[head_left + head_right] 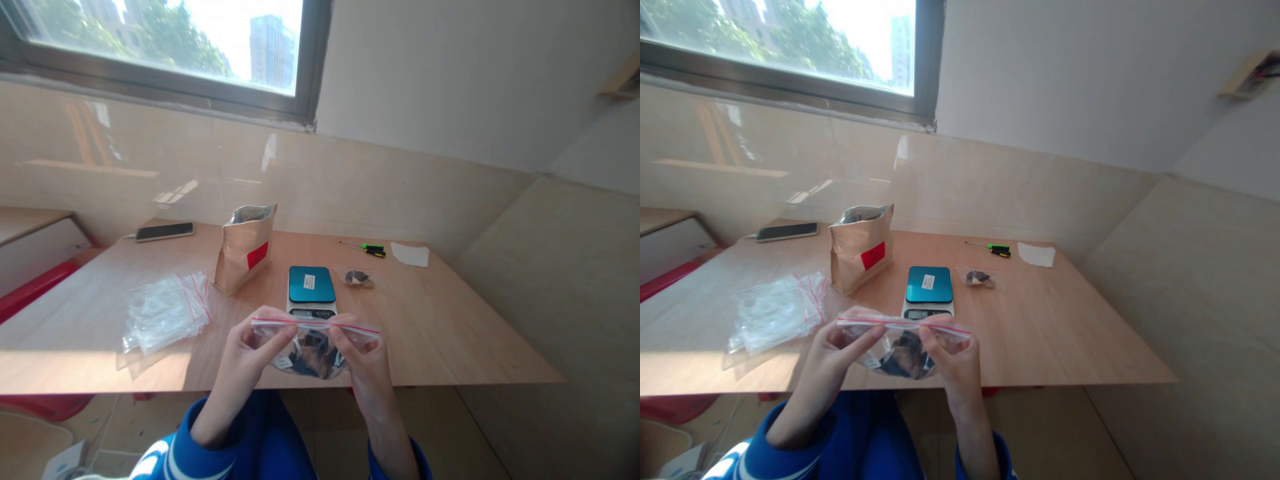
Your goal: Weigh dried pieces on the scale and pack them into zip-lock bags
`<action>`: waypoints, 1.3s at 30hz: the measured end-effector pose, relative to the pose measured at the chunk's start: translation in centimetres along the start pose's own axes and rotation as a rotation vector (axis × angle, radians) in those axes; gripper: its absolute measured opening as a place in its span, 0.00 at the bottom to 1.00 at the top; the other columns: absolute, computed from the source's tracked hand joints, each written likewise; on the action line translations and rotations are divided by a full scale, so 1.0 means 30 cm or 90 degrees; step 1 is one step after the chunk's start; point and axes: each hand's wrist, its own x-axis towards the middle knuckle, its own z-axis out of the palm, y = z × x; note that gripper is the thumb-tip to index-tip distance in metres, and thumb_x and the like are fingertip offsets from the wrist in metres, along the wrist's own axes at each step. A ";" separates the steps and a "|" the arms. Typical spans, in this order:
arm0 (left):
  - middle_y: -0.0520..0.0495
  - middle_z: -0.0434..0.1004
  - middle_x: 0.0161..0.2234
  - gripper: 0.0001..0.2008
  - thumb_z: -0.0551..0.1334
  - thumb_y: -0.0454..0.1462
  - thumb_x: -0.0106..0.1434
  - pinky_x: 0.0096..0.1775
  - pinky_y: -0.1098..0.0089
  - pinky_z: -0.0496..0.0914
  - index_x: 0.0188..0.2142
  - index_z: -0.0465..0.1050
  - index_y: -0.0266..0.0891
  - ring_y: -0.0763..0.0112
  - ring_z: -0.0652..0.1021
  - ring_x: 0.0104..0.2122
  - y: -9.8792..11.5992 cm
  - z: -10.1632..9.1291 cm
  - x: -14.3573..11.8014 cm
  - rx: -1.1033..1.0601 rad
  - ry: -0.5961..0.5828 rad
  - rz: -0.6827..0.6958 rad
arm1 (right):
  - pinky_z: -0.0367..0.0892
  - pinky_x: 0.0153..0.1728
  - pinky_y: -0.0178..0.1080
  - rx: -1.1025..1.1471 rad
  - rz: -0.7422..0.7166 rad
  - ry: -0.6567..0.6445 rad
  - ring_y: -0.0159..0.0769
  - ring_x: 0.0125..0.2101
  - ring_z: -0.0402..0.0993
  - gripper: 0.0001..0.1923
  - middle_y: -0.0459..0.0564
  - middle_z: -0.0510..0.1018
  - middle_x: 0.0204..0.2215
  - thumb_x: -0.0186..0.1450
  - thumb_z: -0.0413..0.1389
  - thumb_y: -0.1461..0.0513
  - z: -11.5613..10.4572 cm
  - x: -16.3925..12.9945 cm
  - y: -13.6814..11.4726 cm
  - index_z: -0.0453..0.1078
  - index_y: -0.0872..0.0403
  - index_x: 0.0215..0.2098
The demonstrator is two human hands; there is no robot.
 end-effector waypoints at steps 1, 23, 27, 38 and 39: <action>0.50 0.79 0.31 0.08 0.68 0.41 0.56 0.35 0.75 0.71 0.33 0.78 0.39 0.71 0.78 0.34 0.001 0.001 -0.001 -0.015 -0.016 -0.006 | 0.72 0.36 0.31 0.018 0.011 -0.020 0.32 0.33 0.77 0.07 0.46 0.81 0.31 0.57 0.65 0.56 -0.002 -0.001 0.001 0.78 0.51 0.29; 0.49 0.80 0.29 0.05 0.67 0.39 0.57 0.33 0.73 0.72 0.30 0.79 0.40 0.70 0.78 0.31 0.010 -0.007 -0.006 0.147 -0.024 0.112 | 0.74 0.37 0.35 -0.089 -0.029 -0.071 0.36 0.35 0.78 0.06 0.49 0.82 0.31 0.59 0.63 0.58 -0.001 -0.007 -0.013 0.78 0.52 0.29; 0.50 0.79 0.28 0.05 0.66 0.39 0.58 0.33 0.74 0.71 0.30 0.78 0.40 0.71 0.78 0.30 -0.007 0.004 -0.013 0.186 0.012 0.149 | 0.74 0.37 0.34 -0.108 -0.052 -0.040 0.36 0.34 0.78 0.06 0.49 0.81 0.30 0.58 0.63 0.58 0.004 -0.004 -0.006 0.78 0.53 0.28; 0.50 0.78 0.27 0.08 0.66 0.41 0.58 0.32 0.73 0.72 0.29 0.76 0.39 0.71 0.78 0.29 -0.017 0.034 -0.016 0.170 0.034 0.134 | 0.75 0.33 0.35 -0.050 0.038 -0.070 0.35 0.30 0.79 0.10 0.47 0.82 0.28 0.57 0.64 0.55 0.006 -0.013 -0.009 0.78 0.52 0.35; 0.50 0.78 0.27 0.07 0.66 0.41 0.58 0.32 0.73 0.72 0.29 0.77 0.39 0.70 0.78 0.29 -0.016 0.034 -0.018 0.167 0.035 0.138 | 0.75 0.33 0.35 -0.051 0.036 -0.072 0.35 0.30 0.78 0.10 0.47 0.82 0.28 0.57 0.65 0.56 0.006 -0.013 -0.009 0.78 0.52 0.35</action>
